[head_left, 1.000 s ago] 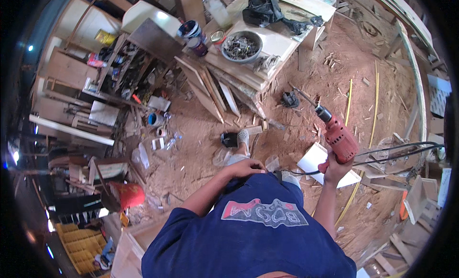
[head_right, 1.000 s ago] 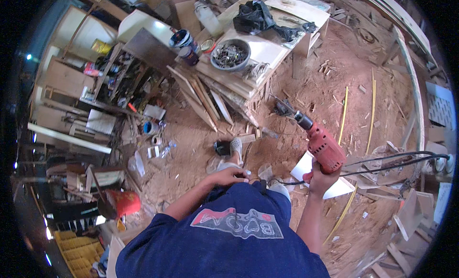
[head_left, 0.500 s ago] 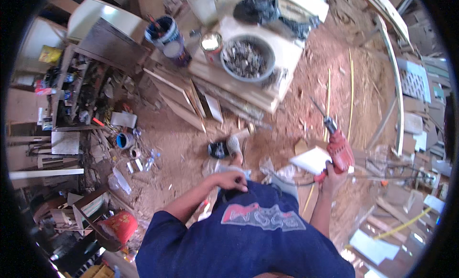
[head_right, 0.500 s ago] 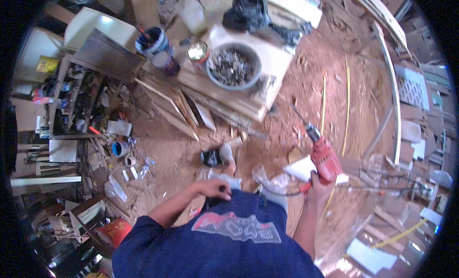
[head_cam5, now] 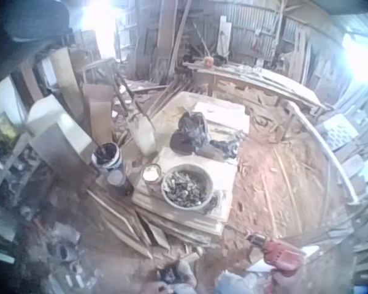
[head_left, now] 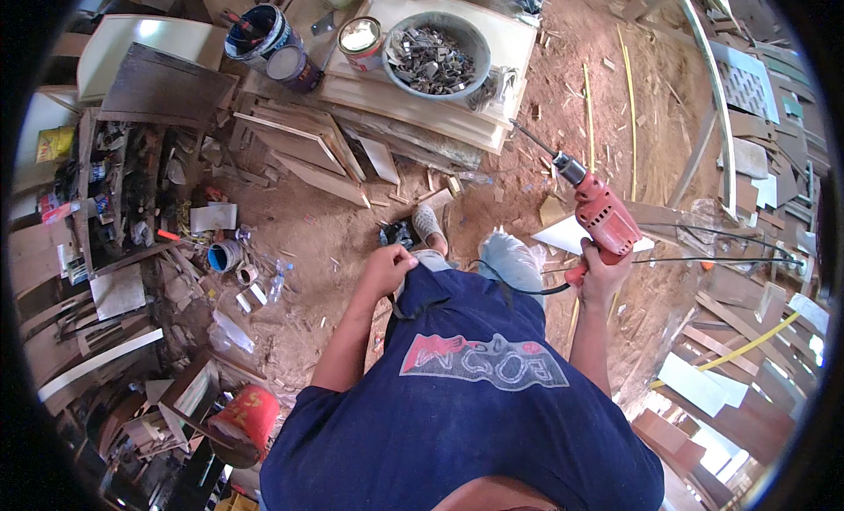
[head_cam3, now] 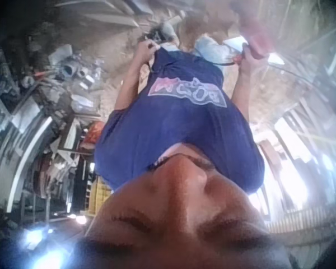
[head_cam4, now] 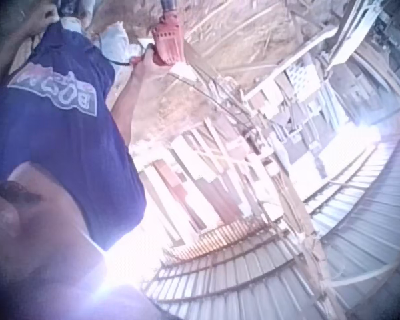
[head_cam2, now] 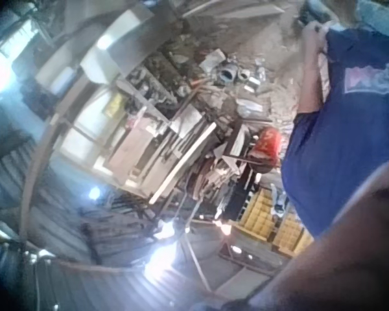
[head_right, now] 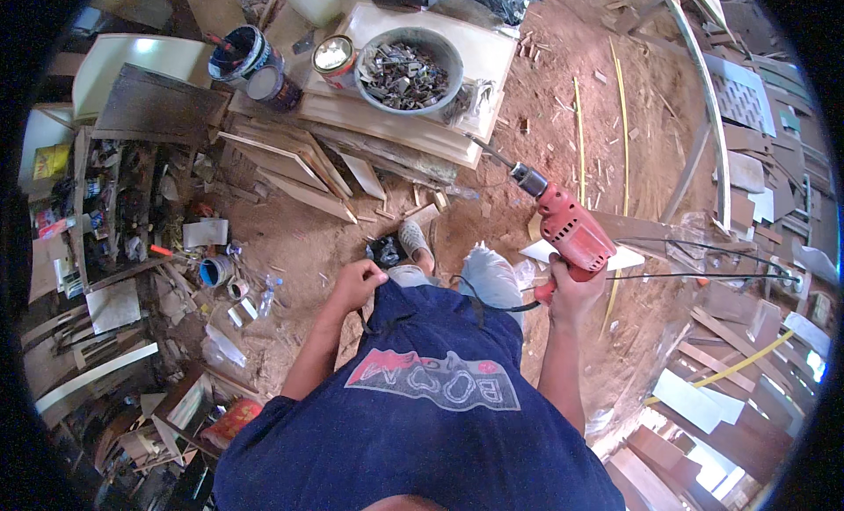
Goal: The person measures a wooden board with a square, marks it with a pencil, saws it by hand, and then drills holes into the side of a wooden cabinet using a power drill.
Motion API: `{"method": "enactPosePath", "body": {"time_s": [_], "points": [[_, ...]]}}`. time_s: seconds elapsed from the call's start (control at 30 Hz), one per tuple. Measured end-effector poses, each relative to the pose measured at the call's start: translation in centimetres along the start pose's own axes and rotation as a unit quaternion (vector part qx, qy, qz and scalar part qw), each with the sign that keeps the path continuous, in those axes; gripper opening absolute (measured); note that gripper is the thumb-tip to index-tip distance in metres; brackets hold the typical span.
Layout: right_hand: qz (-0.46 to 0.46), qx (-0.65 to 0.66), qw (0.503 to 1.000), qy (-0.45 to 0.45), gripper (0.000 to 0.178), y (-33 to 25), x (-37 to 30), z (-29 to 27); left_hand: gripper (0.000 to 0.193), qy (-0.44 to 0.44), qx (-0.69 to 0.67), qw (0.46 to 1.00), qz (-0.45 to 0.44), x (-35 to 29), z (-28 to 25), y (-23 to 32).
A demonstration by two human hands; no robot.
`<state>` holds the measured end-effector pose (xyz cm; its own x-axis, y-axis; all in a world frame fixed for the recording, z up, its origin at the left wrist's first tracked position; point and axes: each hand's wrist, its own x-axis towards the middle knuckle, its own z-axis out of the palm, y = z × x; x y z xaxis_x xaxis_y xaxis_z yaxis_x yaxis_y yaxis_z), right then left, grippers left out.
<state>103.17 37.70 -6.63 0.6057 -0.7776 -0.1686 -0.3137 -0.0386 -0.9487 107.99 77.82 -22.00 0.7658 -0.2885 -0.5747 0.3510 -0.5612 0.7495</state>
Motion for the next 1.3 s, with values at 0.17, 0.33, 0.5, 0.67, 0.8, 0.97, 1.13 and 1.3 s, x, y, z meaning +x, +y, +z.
{"method": "enactPosePath", "body": {"time_s": [0.17, 0.33, 0.5, 0.67, 0.8, 0.97, 1.13, 1.3], "points": [[-0.063, 0.039, 0.997, 0.015, 0.05, 4.1, 1.7, -1.0, 0.031, -0.261, -0.032, 0.955, 0.138, 1.1, 2.3, 2.5], [-0.025, 0.122, 0.992, -0.036, 0.052, 5.5, 1.7, -0.3, 0.023, -0.495, -0.046, 0.842, 0.212, 1.2, 9.1, 4.1], [-0.055, 0.13, 0.989, -0.041, 0.053, 6.0, 0.8, 0.4, 0.007, -0.213, 0.064, 0.939, 0.263, 0.3, 7.9, 7.4], [-0.075, 0.107, 0.991, -0.042, 0.059, 6.0, -1.1, 0.3, 0.018, -0.104, 0.037, 0.973, 0.202, 2.3, 4.9, 8.9], [-0.063, 0.126, 0.99, -0.011, 0.068, 6.0, -3.1, 2.5, 0.02, -0.062, 0.04, 0.973, 0.218, 3.9, -0.7, 7.8], [-0.079, 0.064, 0.99, 0.096, 0.052, 6.0, -8.0, 7.8, 0.024, -0.034, -0.027, 0.984, 0.173, 5.8, -12.9, 3.9], [-0.042, 0.09, 0.977, 0.187, 0.049, 7.4, -16.3, 17.4, 0.025, -0.055, 0.012, 0.991, 0.124, 7.0, -27.4, -2.3], [-0.024, 0.065, 0.977, 0.201, 0.069, 0.3, -26.8, 28.6, 0.024, -0.041, 0.007, 0.991, 0.126, 7.2, -40.4, -9.0]]}}
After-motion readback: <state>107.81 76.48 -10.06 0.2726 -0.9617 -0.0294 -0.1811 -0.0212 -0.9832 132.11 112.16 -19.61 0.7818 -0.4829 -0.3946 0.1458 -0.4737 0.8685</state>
